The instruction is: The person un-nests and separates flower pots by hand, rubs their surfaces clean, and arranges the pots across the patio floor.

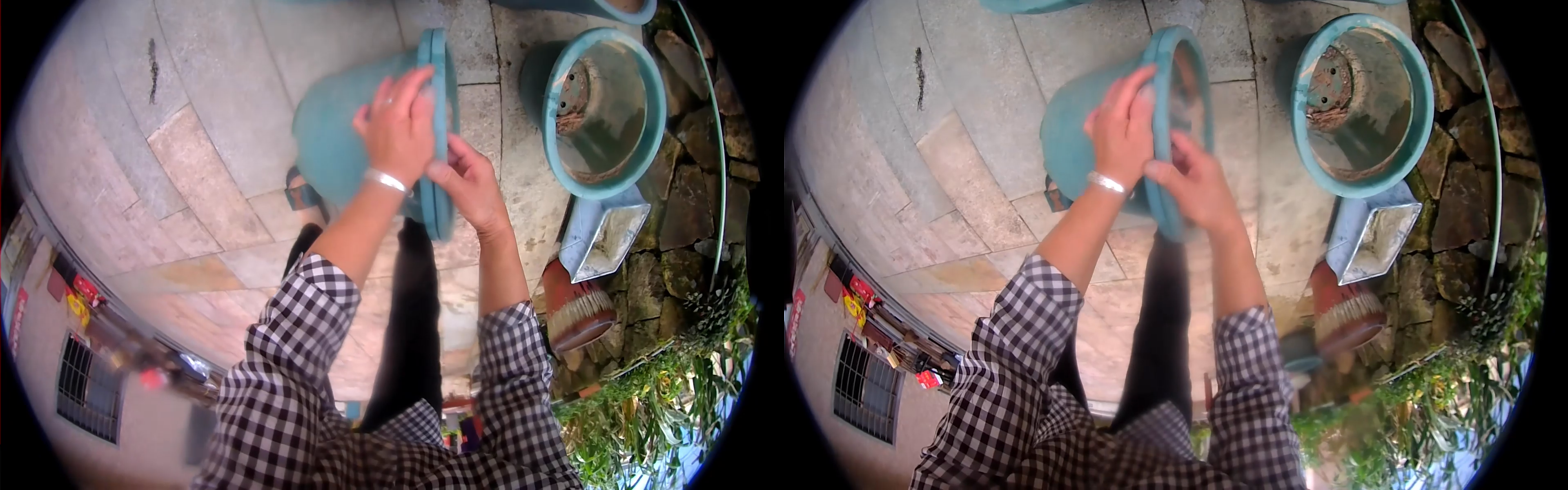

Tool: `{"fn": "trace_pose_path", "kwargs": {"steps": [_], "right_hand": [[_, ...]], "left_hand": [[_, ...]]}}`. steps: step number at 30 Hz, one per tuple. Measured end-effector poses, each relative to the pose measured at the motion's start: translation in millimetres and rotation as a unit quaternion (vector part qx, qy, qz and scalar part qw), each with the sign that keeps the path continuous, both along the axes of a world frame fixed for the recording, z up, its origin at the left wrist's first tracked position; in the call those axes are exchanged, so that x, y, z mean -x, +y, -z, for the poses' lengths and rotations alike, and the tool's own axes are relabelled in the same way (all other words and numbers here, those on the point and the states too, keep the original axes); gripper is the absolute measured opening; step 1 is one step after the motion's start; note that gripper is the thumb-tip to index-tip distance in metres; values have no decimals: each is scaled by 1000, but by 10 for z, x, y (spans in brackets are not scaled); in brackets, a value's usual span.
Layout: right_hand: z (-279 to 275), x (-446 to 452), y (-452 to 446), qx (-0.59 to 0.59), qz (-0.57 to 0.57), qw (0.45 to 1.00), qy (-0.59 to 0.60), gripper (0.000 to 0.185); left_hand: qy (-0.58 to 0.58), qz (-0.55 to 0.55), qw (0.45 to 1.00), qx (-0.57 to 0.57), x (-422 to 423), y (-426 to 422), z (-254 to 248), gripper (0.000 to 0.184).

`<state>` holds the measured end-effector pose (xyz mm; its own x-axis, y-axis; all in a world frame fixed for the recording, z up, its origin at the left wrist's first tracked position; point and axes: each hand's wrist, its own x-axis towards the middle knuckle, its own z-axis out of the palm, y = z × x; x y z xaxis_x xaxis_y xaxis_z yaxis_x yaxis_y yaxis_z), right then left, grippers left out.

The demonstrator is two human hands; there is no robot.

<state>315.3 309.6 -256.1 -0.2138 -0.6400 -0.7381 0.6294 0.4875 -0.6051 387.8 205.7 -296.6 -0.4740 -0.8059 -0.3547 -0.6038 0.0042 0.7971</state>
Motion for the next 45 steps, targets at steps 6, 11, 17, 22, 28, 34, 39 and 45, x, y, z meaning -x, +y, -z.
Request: {"fn": "trace_pose_path", "kwargs": {"steps": [6, 11, 17, 22, 28, 34, 39, 45], "right_hand": [[-16, 41, 28, 6, 1, 999, -33, 60], [-46, -91, 104, 5, 14, 999, 37, 53], [-81, -149, 110, -45, -23, 998, 49, 36], [-110, -96, 162, -36, -56, 996, 60, 30], [-79, -93, 243, -16, -80, 994, 78, 32], [-118, 19, 350, -20, -95, 994, 56, 36], [-69, 121, 521, -7, -103, 992, 67, 46], [-40, -27, 543, 12, -55, 987, 153, 54]], "left_hand": [[21, 10, 1000, -9, -16, -7, 36, 34], [2, 31, 1000, 6, -8, -24, 19, 36], [-3, 55, 998, 19, -8, -43, 10, 39], [-8, 70, 997, 43, -41, -12, -9, 40], [-59, 84, 990, 101, -130, 70, -44, 41], [-44, 71, 995, 63, -56, 180, -144, 44], [-38, 63, 992, 103, 26, 313, -124, 43], [-57, 43, 995, 65, 81, 267, -115, 40]]}}
